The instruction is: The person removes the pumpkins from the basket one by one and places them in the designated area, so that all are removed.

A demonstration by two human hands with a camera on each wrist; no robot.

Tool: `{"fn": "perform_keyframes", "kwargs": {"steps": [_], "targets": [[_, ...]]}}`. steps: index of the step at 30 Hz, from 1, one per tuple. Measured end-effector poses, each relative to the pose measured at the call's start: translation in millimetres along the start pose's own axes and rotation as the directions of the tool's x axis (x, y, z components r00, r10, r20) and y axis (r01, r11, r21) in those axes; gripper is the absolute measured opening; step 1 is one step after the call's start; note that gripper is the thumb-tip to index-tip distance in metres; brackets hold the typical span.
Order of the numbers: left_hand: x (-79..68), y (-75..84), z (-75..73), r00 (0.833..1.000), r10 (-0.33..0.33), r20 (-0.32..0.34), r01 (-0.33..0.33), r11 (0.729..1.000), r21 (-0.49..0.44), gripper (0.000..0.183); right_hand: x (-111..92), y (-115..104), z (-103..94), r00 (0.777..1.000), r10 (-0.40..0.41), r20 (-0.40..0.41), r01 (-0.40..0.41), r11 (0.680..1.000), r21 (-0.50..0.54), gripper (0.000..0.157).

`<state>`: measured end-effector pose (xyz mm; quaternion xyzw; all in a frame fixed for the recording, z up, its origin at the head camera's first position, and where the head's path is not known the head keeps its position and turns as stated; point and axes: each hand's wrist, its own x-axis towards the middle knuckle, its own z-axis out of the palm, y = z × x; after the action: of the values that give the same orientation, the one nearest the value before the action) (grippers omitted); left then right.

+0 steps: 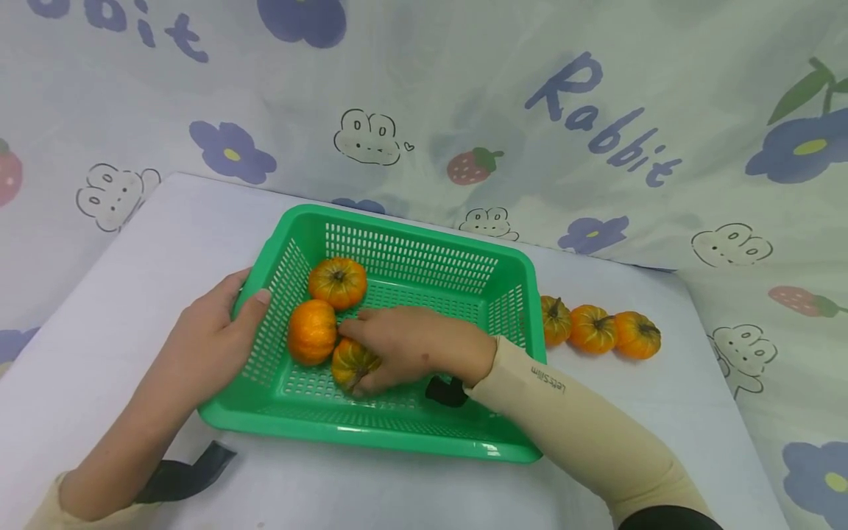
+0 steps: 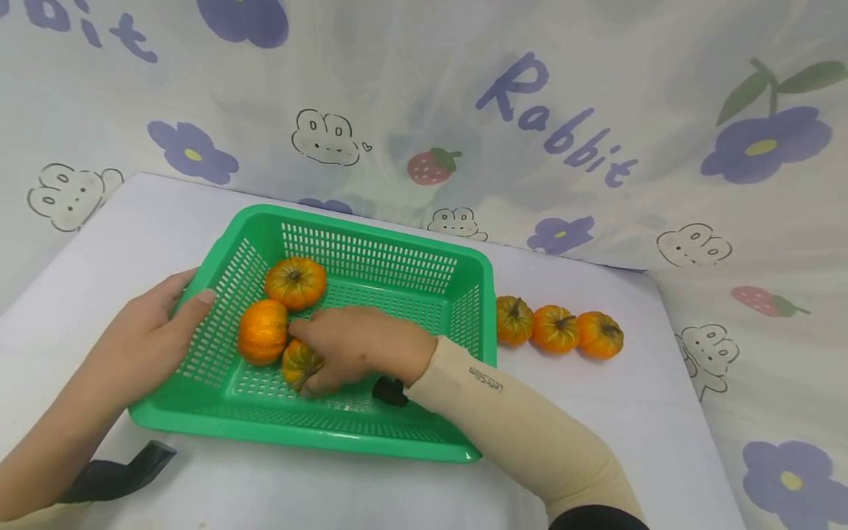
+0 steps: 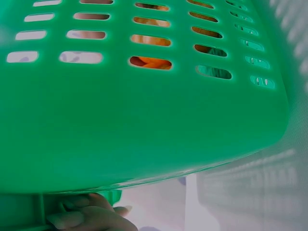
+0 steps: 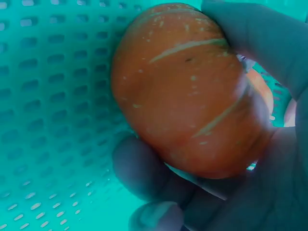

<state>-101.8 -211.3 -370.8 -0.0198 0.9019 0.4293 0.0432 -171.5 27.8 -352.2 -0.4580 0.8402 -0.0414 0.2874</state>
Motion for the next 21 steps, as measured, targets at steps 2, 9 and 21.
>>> {"fn": "perform_keyframes", "kwargs": {"steps": [2, 9, 21], "targets": [[0.3, -0.2, -0.1, 1.0, 0.0, 0.002, 0.0, 1.0, 0.002, 0.065, 0.8, 0.8, 0.3, 1.0, -0.008, 0.008, 0.008, 1.0, 0.028, 0.06], [0.6, -0.1, 0.5, 1.0, -0.006, 0.005, 0.006, 1.0, -0.003, 0.066, -0.3, 3.6, -0.8, 1.0, -0.019, 0.009, 0.018, 0.997, 0.077, 0.05], [0.9, -0.6, 0.2, 1.0, -0.006, 0.0, 0.006, 1.0, 0.008, 0.066, -9.8, 7.5, -6.8, 0.996, -0.056, -0.071, 0.068, 0.98, 0.186, 0.066]]}}
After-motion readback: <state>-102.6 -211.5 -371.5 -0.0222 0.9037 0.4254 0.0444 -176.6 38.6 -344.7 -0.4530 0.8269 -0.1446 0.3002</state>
